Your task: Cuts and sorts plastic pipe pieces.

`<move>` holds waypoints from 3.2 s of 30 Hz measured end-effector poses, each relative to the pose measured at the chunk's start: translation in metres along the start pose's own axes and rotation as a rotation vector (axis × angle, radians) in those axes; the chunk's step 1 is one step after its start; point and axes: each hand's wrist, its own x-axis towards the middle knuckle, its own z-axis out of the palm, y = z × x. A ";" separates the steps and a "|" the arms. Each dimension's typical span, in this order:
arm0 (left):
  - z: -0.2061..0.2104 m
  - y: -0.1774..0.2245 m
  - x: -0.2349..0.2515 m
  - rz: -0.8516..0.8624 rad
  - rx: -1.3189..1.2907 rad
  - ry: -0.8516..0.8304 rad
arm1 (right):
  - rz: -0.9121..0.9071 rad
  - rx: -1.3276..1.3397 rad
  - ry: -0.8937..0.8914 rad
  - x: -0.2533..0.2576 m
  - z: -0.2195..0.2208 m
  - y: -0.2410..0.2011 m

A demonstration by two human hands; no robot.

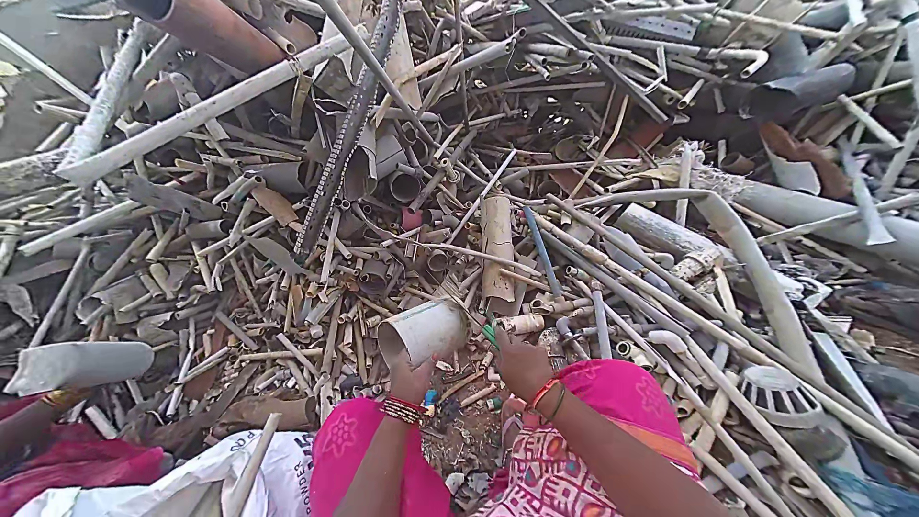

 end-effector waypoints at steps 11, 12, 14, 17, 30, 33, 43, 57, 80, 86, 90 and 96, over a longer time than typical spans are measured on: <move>0.002 -0.011 -0.011 0.308 0.479 0.097 | -0.013 0.059 -0.053 0.009 -0.002 -0.008; 0.004 -0.014 -0.013 0.330 0.474 0.110 | -0.009 0.058 -0.061 0.009 -0.002 -0.007; 0.005 -0.016 -0.009 0.381 0.413 0.158 | -0.070 0.063 -0.052 0.006 -0.005 -0.010; 0.005 -0.019 -0.011 0.430 0.432 0.180 | -0.053 0.069 -0.049 0.014 -0.005 -0.005; 0.020 -0.003 0.002 -0.289 -0.424 0.344 | -0.111 0.054 -0.052 0.023 0.024 -0.010; 0.022 0.005 -0.003 -0.297 -0.380 0.372 | -0.030 0.055 -0.081 0.030 0.025 -0.004; 0.019 0.009 0.001 -0.223 -0.341 0.366 | -0.098 0.377 0.024 0.027 0.008 0.018; 0.037 0.004 -0.011 -0.168 -0.271 0.342 | -0.055 0.399 -0.081 0.029 0.021 0.008; 0.044 -0.001 -0.016 -0.188 -0.291 0.332 | -0.046 0.500 -0.105 0.035 0.031 0.021; 0.054 -0.002 -0.018 -0.211 -0.314 0.301 | 0.003 0.614 -0.050 0.039 0.041 0.028; 0.054 -0.006 -0.014 -0.254 -0.326 0.298 | -0.037 0.557 -0.104 0.036 0.049 0.032; 0.056 -0.006 -0.022 -0.269 -0.326 0.261 | -0.023 0.643 -0.071 0.046 0.044 0.044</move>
